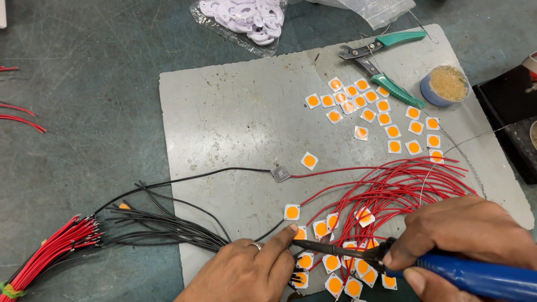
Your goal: The person applies flux to wire ends and then uses a soldering iron to attach red and black wires to small square LED modules. The person repeatedly dips the soldering iron tip into solder and solders multiple LED units one by one.
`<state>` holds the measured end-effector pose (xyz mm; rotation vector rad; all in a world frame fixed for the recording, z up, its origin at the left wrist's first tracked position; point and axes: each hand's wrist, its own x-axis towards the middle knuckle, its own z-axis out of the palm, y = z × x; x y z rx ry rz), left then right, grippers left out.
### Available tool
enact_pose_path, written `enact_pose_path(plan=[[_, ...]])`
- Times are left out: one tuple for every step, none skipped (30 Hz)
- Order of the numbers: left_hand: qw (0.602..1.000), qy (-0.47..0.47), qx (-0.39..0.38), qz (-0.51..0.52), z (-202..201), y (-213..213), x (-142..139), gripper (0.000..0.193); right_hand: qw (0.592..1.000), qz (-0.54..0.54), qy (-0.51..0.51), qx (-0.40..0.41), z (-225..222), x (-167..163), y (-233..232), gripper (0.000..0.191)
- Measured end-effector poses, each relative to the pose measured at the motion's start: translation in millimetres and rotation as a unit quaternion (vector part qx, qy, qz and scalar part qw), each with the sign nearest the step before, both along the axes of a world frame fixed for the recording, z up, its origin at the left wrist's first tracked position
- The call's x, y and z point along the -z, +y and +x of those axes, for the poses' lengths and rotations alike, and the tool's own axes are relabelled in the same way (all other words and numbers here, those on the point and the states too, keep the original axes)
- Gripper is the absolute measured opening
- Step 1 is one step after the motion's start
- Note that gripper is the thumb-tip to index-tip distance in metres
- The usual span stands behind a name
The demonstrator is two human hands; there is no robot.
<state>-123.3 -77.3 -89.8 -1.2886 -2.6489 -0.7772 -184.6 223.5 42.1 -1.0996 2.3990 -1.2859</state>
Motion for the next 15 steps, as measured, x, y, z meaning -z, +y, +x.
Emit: enact_pose_path(plan=[[1.0,0.008,-0.001,0.001,0,1,0,0.017,1.0,0.005,0.001,-0.008,-1,-1,-1,0.014],[1.0,0.016,-0.002,0.002,-1,1,0,0.018,1.0,0.008,0.002,-0.021,-2,-2,-2,0.014],[1.0,0.015,0.0,-0.002,-1,2,0,0.017,1.0,0.001,0.006,-0.029,-3,-3,-2,0.014],[1.0,0.014,0.002,-0.007,-1,2,-1,0.017,0.999,-0.006,0.01,-0.037,-5,-3,-1,0.014],[1.0,0.013,0.003,-0.012,-1,2,-2,0.017,0.999,-0.024,0.017,-0.041,-6,-3,0,0.013],[1.0,0.012,0.005,-0.011,-2,2,-3,0.017,0.998,-0.023,0.017,-0.048,-7,-3,3,0.013],[1.0,0.011,0.007,-0.009,-2,1,-4,0.018,0.998,-0.022,0.017,-0.056,-9,-2,7,0.013],[1.0,0.009,0.007,-0.007,-2,1,-4,0.02,0.998,-0.004,0.008,-0.067,-13,-4,13,0.013],[1.0,0.003,0.007,-0.007,-1,1,-4,0.019,0.998,0.005,0.003,-0.07,-13,-3,17,0.013],[1.0,-0.002,0.007,-0.006,0,1,-3,0.019,0.997,0.013,-0.002,-0.073,-14,-2,21,0.013],[1.0,-0.006,0.007,-0.005,1,0,-1,0.019,0.998,0.011,-0.004,-0.067,-13,-1,23,0.013],[1.0,-0.007,0.009,-0.008,1,0,2,0.019,0.998,0.016,-0.005,-0.063,-13,-1,25,0.013],[1.0,-0.008,0.01,-0.011,2,1,4,0.019,0.998,0.021,-0.006,-0.059,-14,-1,25,0.013],[1.0,-0.009,0.012,-0.013,3,0,6,0.019,0.998,0.032,-0.008,-0.059,-13,-1,25,0.014],[1.0,-0.006,0.008,-0.014,3,1,7,0.018,0.998,0.026,-0.004,-0.056,-13,-2,23,0.014]])
